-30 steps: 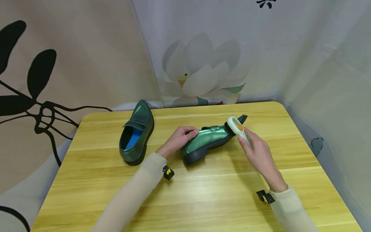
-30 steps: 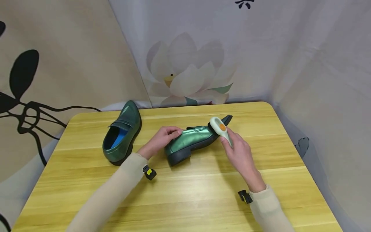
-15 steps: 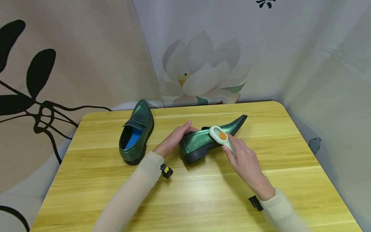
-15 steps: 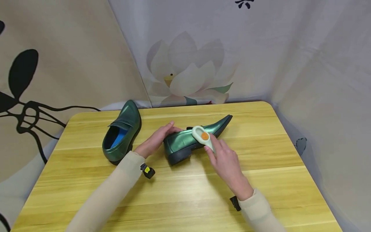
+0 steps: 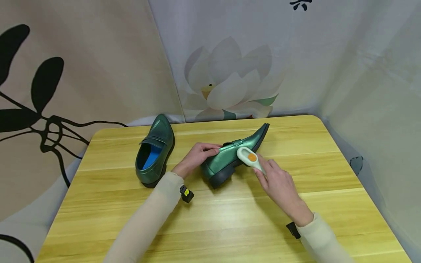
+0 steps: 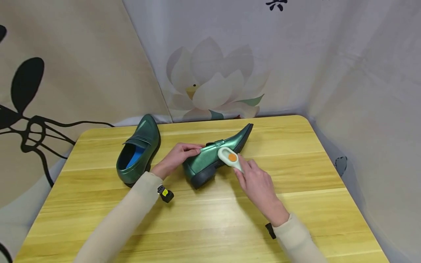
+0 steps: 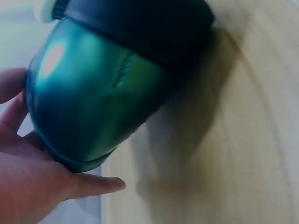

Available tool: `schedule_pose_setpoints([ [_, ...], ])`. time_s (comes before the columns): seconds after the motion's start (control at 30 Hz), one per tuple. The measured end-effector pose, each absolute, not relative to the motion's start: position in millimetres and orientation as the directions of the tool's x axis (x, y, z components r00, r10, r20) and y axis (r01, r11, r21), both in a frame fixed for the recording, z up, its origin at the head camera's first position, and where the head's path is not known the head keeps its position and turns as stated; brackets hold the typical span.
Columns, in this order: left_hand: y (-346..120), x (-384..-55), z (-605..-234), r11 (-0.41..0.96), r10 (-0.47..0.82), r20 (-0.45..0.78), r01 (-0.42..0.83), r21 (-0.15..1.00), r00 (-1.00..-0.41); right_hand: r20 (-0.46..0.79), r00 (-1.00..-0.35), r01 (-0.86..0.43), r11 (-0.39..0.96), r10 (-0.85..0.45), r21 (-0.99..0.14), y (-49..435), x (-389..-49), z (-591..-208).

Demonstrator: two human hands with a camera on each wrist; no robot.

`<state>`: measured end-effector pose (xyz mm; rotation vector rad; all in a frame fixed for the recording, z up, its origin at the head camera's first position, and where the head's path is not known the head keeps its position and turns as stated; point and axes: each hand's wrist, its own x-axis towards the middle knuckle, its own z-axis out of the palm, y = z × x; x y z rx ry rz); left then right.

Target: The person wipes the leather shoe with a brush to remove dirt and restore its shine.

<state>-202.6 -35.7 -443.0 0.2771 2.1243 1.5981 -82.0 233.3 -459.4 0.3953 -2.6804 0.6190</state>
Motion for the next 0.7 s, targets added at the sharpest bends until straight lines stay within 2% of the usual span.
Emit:
schedule_pose_setpoints([
  [0.17,-36.8,-201.9,-446.5,0.271,0.441,-0.212,-0.096,0.958,-0.872,0.405,-0.901,-0.325,0.857,-0.153,-0.400,237.1,-86.9,-458.3],
  [0.43,-35.1,-200.0,-445.0,0.237,0.481,-0.176,-0.065,0.969,-0.859,0.393,-0.845,-0.506,0.781,-0.363,-0.366,198.9,-72.0,-458.4],
  [0.53,-33.8,-199.1,-443.9,0.249,0.486,-0.180,-0.062,0.966,-0.855,0.380,-0.861,-0.476,0.798,-0.337,-0.371,203.5,-73.6,-457.4],
  [0.7,-34.6,-197.2,-442.9,0.264,0.472,-0.197,-0.076,0.962,-0.859,0.356,-0.912,-0.357,0.824,-0.205,-0.441,232.4,-86.9,-457.4],
])
